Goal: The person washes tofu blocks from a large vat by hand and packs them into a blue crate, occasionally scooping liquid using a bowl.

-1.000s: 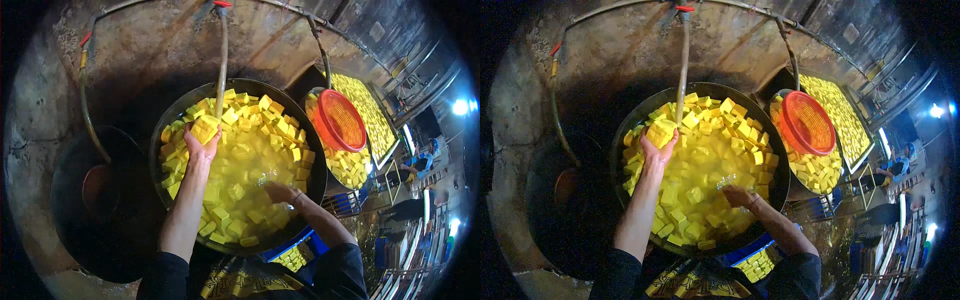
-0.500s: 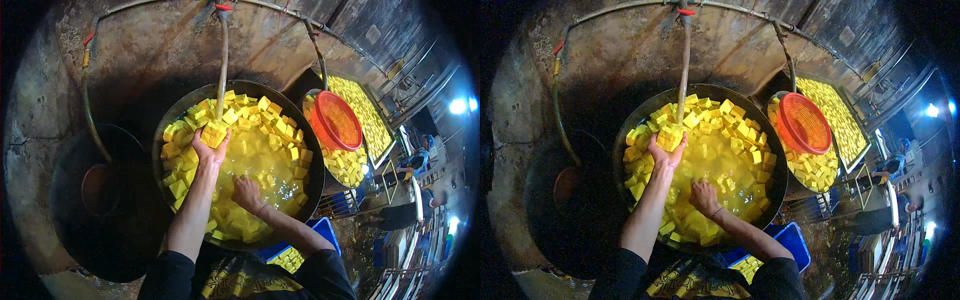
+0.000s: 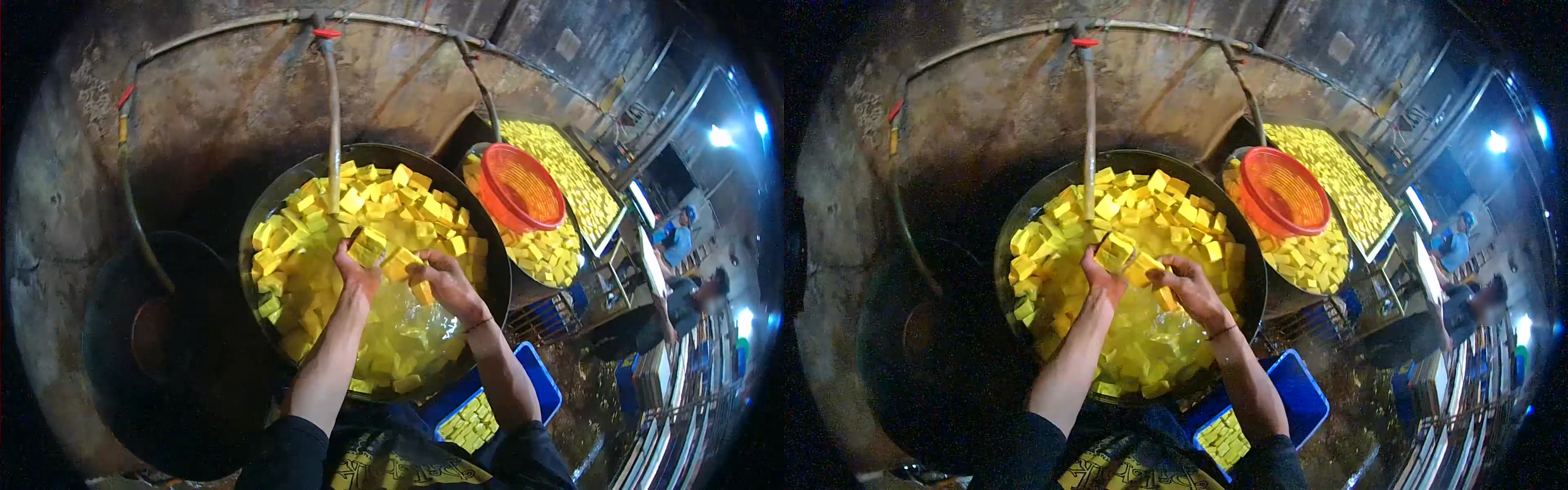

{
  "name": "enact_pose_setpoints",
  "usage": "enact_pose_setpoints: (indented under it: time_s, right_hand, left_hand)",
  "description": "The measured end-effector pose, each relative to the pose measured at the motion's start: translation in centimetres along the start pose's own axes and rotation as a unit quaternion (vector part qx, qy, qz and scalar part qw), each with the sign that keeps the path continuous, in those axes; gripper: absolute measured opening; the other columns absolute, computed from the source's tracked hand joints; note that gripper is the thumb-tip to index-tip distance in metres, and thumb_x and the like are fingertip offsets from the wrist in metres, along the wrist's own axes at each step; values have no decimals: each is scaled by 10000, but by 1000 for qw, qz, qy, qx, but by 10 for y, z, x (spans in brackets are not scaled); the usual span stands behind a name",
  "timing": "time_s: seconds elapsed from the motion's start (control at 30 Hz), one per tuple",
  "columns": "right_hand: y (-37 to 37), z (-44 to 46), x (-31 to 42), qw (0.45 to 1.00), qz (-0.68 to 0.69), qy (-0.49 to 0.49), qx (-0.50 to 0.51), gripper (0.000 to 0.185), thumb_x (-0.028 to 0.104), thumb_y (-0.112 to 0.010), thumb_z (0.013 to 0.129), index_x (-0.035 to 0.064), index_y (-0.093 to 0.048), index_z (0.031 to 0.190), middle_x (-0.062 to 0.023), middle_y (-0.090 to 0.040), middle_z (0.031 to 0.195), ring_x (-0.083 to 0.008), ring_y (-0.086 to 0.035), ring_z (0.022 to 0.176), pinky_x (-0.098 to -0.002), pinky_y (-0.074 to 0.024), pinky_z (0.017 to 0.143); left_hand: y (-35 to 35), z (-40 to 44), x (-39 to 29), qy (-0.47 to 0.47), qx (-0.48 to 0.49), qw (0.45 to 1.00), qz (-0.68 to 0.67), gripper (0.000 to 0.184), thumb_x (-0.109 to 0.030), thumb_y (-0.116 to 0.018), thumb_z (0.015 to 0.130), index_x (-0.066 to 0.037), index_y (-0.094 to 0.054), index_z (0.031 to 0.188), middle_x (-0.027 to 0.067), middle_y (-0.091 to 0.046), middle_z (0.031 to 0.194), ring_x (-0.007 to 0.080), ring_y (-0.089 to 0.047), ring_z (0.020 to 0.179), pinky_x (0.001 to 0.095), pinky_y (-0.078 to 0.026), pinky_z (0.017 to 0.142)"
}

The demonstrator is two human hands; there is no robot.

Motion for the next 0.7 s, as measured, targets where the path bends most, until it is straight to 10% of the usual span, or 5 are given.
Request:
enact_pose_setpoints:
  time_s: [0.1, 0.37, 0.43, 0.57, 0.7]
  right_hand:
    - [-15, -19, 43, 984, -159, 24, -70, 347, 248, -715, 800, 9, -589, 1017, -6, -597, 747, -42, -447, 553, -214, -341, 472]
    - [22, -61, 70, 953, -245, 147, -104, 455, 198, -704, 801, 29, -474, 1156, -61, -544, 990, -144, -555, 864, -291, -457, 739]
    - [31, -80, 91, 782, -542, 232, -203, 534, 218, -739, 757, 35, -468, 1180, -132, -515, 1079, -246, -515, 1077, -371, -422, 888]
    - [100, -120, 82, 857, -466, 78, -204, 1107, 476, -771, 601, 41, -187, 1435, -282, -203, 1442, -353, -166, 1383, -404, -177, 1118]
    - [157, -225, 57, 988, 42, 103, -110, 806, 290, -713, 680, 10, -346, 1341, -117, -455, 1277, -194, -457, 1170, -314, -365, 995]
  left_hand:
    - [-4, -6, 40, 49, 72, 996, -11, 353, -352, -392, 864, -102, -615, 974, 53, -640, 908, 214, -600, 841, 382, -490, 742]
    - [-33, -58, 122, 117, 84, 989, -17, 326, -320, -420, 817, -69, -622, 867, 60, -624, 813, 205, -604, 751, 330, -494, 712]
    - [-27, -55, 155, 154, 137, 978, -21, 410, -403, -429, 809, -82, -599, 998, 81, -613, 962, 240, -586, 883, 379, -462, 818]
    - [-70, -107, 207, 198, 171, 962, 76, 483, -434, -463, 829, -98, -554, 1164, 90, -592, 1093, 242, -551, 1022, 383, -421, 930]
    - [-130, -205, 269, 136, 178, 919, 324, 424, -428, -381, 935, -60, -592, 906, 64, -622, 850, 188, -590, 819, 307, -457, 777]
Point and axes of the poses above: each hand's wrist, its own z-axis towards the middle knuckle, its own y-axis out of the back of the hand, x = y × z, the point moved 5 cm from there along z, towards the middle knuckle
